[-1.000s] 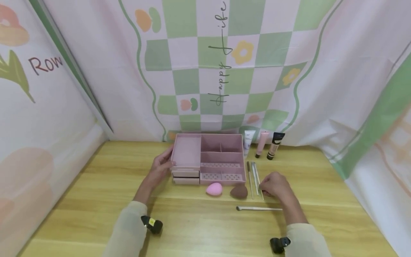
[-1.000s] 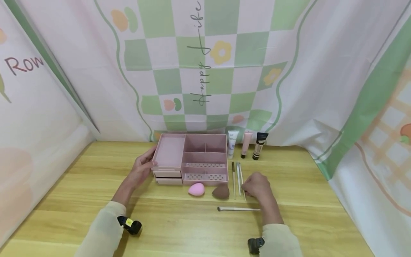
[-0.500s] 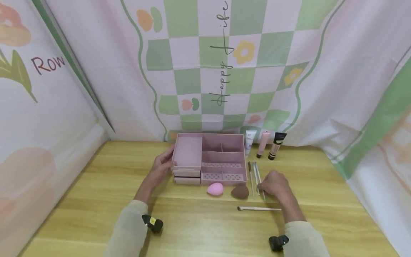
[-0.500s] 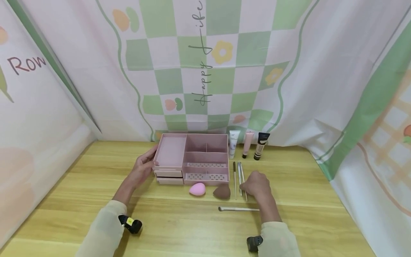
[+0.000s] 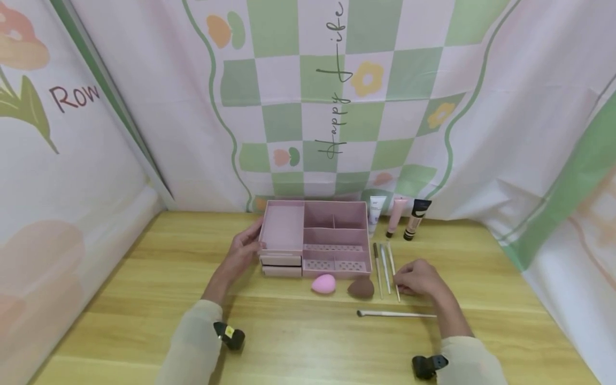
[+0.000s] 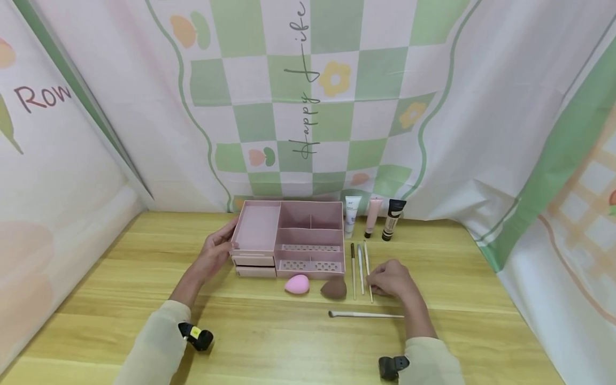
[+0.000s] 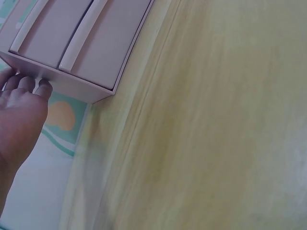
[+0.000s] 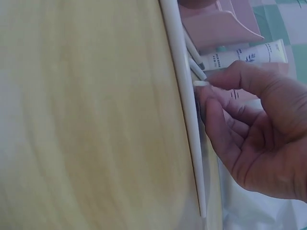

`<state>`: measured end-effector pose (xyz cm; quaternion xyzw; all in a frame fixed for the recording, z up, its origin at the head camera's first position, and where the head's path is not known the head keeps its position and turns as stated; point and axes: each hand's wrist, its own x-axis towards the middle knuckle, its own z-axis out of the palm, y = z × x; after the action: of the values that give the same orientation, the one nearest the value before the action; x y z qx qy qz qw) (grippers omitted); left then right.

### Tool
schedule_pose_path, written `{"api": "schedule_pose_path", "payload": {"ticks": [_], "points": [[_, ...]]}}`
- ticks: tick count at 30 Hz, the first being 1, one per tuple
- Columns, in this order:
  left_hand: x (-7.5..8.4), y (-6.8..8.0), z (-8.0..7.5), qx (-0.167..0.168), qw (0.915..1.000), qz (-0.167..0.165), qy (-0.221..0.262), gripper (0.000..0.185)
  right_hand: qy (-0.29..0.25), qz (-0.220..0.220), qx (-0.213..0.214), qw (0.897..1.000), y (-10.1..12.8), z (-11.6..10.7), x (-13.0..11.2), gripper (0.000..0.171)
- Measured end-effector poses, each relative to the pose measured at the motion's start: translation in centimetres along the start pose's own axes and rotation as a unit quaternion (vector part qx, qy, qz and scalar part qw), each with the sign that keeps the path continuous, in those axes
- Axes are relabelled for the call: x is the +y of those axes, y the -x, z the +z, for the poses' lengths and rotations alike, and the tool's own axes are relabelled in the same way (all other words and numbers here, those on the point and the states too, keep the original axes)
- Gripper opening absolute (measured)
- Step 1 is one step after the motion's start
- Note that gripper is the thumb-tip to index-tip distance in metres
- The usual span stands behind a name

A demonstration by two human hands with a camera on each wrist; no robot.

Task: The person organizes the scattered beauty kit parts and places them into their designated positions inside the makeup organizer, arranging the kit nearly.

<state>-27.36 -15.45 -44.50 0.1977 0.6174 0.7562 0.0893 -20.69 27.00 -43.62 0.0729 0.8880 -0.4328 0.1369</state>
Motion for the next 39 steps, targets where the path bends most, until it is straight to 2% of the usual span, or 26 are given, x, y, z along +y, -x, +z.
{"api": "schedule_pose_path", "payload": {"ticks": [6, 16, 28, 34, 39], "points": [[0.0, -0.1, 0.2, 0.002, 1.0, 0.009, -0.002, 0.075, -0.05, -0.027, -0.03, 0.998, 0.2, -0.4, 0.2, 0.025], [0.0, 0.1, 0.3, 0.0, 1.0, 0.008, -0.002, 0.076, -0.11, -0.044, -0.07, 0.991, 0.4, -1.0, 0.3, 0.038], [0.1, 0.0, 0.5, 0.003, 0.9997, 0.004, 0.023, 0.076, -0.136, -0.079, -0.092, 0.983, 1.1, -1.8, -0.8, 0.046], [0.0, 0.0, 0.5, 0.004, 0.9996, -0.002, 0.027, 0.075, -0.133, -0.091, -0.091, 0.983, 1.1, -1.5, -2.0, 0.051], [0.0, 0.0, 0.4, 0.004, 0.9997, -0.003, 0.022, 0.074, -0.159, -0.092, -0.098, 0.978, 0.9, -0.9, -2.8, 0.051]]}}
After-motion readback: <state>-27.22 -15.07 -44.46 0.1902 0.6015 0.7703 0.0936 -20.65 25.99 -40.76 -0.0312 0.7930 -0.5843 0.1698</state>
